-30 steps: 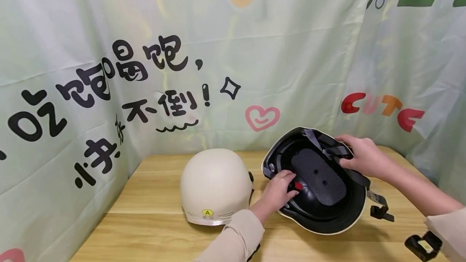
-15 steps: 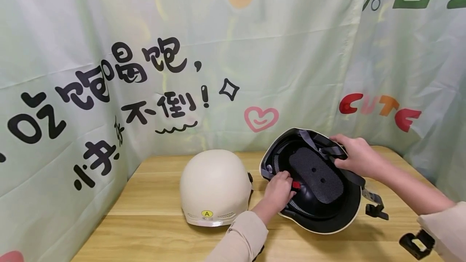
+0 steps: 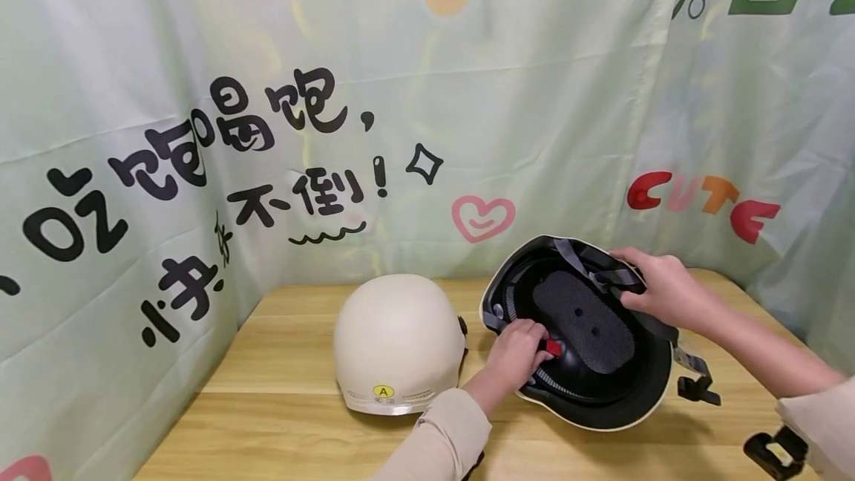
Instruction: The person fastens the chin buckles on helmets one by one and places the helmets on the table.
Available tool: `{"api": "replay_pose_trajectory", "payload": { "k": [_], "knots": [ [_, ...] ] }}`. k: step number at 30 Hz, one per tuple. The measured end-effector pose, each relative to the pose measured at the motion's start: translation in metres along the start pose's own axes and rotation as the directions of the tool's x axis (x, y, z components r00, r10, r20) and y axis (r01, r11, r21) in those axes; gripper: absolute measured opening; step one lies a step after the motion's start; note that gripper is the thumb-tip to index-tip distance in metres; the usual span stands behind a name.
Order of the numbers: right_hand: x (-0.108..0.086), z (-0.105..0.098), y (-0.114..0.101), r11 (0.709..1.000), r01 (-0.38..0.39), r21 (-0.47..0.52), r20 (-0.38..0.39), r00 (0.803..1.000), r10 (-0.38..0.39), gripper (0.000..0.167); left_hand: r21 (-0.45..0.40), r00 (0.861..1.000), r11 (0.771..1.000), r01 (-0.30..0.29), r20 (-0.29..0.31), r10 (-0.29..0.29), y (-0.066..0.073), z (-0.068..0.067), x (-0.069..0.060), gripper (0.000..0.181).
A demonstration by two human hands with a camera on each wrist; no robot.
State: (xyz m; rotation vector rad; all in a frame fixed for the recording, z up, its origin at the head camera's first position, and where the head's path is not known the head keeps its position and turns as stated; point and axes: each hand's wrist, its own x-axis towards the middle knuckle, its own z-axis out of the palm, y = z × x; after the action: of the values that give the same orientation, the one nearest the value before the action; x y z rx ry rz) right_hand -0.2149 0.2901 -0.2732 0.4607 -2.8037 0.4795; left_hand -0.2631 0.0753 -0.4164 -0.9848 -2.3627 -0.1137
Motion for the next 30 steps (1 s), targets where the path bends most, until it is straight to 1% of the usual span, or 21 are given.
{"api": "replay_pose_trajectory", "payload": {
  "k": [3, 6, 9, 11, 13, 17, 20, 25, 27, 30],
  "knots": [
    [0.000, 0.002, 0.005, 1.000, -0.004, -0.009, 0.001, 1.000, 0.004, 0.055, -0.069, 0.999, 0.997, -0.030, -0.039, 0.028, 0.000, 0.002, -0.001, 0.026],
    [-0.001, 0.004, 0.008, 1.000, -0.004, -0.010, -0.011, 1.000, 0.004, 0.054, -0.094, 0.997, 0.995, -0.045, -0.069, 0.039, 0.001, 0.002, -0.002, 0.030],
    [-0.002, 0.005, 0.009, 1.000, -0.009, -0.007, -0.036, 0.999, 0.009, 0.054, -0.097, 0.994, 0.994, -0.049, -0.098, 0.040, 0.001, 0.000, -0.001, 0.030],
    [-0.004, 0.006, 0.010, 1.000, -0.010, -0.004, -0.058, 0.998, 0.010, 0.053, -0.117, 0.992, 0.992, -0.049, -0.117, 0.035, 0.000, -0.002, -0.001, 0.027],
    [-0.006, 0.007, 0.011, 1.000, -0.014, -0.001, -0.073, 0.997, 0.014, 0.053, -0.152, 0.989, 0.987, -0.050, -0.143, 0.028, -0.001, -0.005, 0.000, 0.026],
    [-0.008, 0.009, 0.015, 0.999, -0.032, 0.007, -0.093, 0.995, 0.032, 0.054, -0.242, 0.981, 0.968, -0.066, -0.195, 0.018, -0.005, -0.010, 0.001, 0.026],
    [-0.010, 0.011, 0.019, 0.999, -0.047, 0.014, -0.103, 0.993, 0.048, 0.054, -0.295, 0.979, 0.953, -0.071, -0.206, 0.009, -0.008, -0.014, 0.003, 0.026],
    [-0.011, 0.014, 0.026, 0.997, -0.069, 0.036, -0.119, 0.990, 0.073, 0.053, -0.357, 0.981, 0.933, -0.054, -0.192, -0.016, -0.013, -0.021, 0.007, 0.026],
    [-0.012, 0.015, 0.028, 0.996, -0.080, 0.043, -0.121, 0.989, 0.085, 0.053, -0.365, 0.981, 0.929, -0.052, -0.194, -0.021, -0.014, -0.024, 0.008, 0.026],
    [-0.013, 0.017, 0.033, 0.994, -0.098, 0.050, -0.117, 0.988, 0.104, 0.053, -0.364, 0.980, 0.930, -0.048, -0.199, -0.028, -0.015, -0.030, 0.010, 0.025]
  ]
}}
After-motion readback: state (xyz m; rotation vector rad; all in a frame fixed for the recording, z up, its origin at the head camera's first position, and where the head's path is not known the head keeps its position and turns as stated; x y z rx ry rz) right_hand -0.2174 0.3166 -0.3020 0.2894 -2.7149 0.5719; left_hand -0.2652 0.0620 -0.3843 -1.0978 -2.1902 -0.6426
